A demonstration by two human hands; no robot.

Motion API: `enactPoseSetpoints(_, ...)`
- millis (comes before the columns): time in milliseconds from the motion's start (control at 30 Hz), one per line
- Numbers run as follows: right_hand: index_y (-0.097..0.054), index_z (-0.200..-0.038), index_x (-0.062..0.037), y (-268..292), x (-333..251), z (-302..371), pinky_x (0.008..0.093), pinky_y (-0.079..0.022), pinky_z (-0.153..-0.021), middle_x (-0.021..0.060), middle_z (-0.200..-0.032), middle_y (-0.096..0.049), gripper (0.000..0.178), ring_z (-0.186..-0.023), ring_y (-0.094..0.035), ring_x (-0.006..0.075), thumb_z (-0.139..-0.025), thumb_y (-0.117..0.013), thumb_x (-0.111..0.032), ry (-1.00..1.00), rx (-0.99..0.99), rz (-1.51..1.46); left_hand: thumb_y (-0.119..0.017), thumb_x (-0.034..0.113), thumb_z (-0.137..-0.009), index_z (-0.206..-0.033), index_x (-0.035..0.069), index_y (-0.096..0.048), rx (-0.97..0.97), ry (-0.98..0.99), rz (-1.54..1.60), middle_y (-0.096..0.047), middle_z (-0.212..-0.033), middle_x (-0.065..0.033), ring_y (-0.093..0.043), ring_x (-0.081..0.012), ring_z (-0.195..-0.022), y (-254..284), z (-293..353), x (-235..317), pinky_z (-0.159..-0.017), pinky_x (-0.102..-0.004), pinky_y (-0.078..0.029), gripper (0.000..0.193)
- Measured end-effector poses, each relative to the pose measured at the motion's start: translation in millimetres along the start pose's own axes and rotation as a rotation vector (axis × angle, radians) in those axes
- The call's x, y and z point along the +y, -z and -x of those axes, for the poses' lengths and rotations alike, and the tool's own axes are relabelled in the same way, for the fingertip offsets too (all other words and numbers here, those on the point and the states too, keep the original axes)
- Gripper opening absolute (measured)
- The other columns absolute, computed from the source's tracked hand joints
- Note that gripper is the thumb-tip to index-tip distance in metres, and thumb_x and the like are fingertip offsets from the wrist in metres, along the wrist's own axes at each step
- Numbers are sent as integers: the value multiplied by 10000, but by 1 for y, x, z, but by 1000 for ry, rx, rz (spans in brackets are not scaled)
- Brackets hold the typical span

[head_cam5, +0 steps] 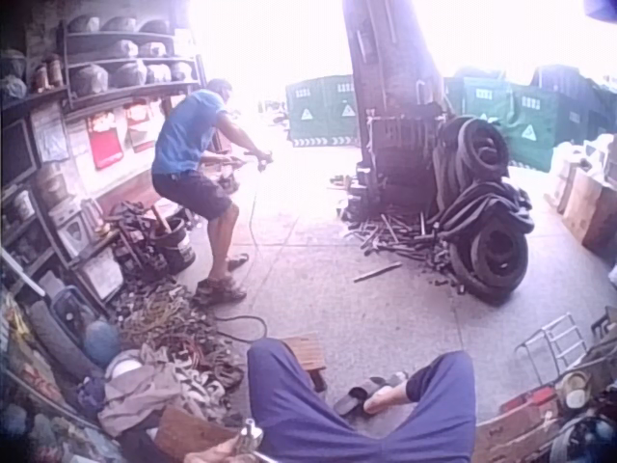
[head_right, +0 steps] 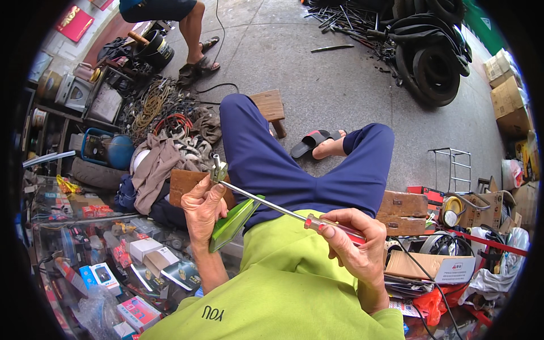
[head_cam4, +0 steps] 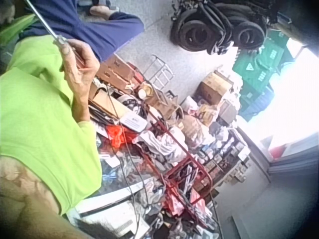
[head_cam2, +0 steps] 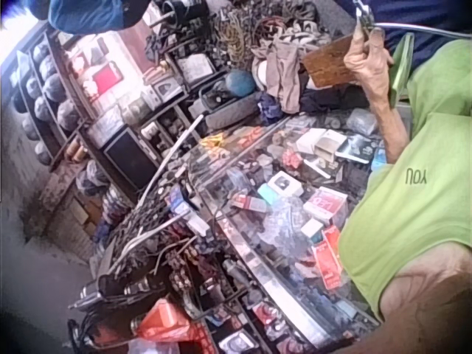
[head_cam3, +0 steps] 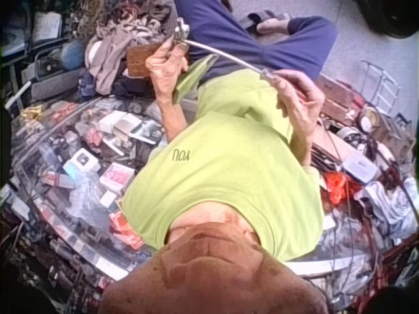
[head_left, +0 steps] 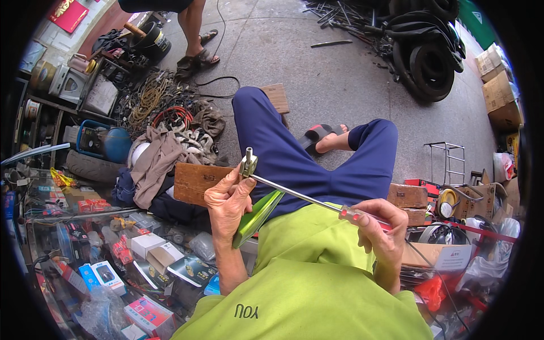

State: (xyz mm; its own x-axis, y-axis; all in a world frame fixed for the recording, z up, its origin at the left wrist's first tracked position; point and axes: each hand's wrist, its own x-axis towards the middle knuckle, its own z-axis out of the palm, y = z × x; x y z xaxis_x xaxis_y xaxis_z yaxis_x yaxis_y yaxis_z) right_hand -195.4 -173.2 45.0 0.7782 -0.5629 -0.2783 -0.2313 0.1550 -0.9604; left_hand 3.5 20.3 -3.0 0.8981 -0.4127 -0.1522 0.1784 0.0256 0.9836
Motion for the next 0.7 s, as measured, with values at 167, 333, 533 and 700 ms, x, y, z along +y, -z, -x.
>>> enactPoseSetpoints(167, -604, -1009, 54, -6, 5, -1, 201, -482, -567, 65, -792, -655, 294, -637, -609, 80, -842, -747, -140, 93, 32, -103, -745, 58, -828, -1200, 12, -649, 23, 7, -29, -631, -748, 27, -420, -18, -485, 0, -2, -2, -445, -177, -329, 388)
enactPoseSetpoints(333, -608, -964, 32, -9, 12, -2, 214, -502, -687, 66, -915, -656, 290, -776, -631, 92, -793, -791, -114, 180, 95, 43, -746, 69, -830, -1194, 1, -649, 31, 14, -4, -634, -748, 26, -425, -20, -476, 1, -3, -4, -441, -177, -326, 383)
enactPoseSetpoints(533, -691, -978, 22, -8, 10, 2, 218, -508, -539, 85, -801, -708, 260, -577, -644, 107, -789, -792, -126, 180, 207, 108, -751, 89, -831, -1186, -3, -653, 9, 63, 2, -618, -743, 31, -423, -20, -474, -5, -2, -1, -434, -182, -315, 379)
enactPoseSetpoints(700, -702, -973, 31, -5, 10, 0, 197, -487, -503, 99, -790, -713, 213, -579, -643, 103, -807, -759, -90, 324, 170, 169, -751, 128, -841, -1179, 2, -659, 9, 77, 1, -605, -714, 37, -419, -17, -466, -5, -2, -1, -427, -187, -303, 372)
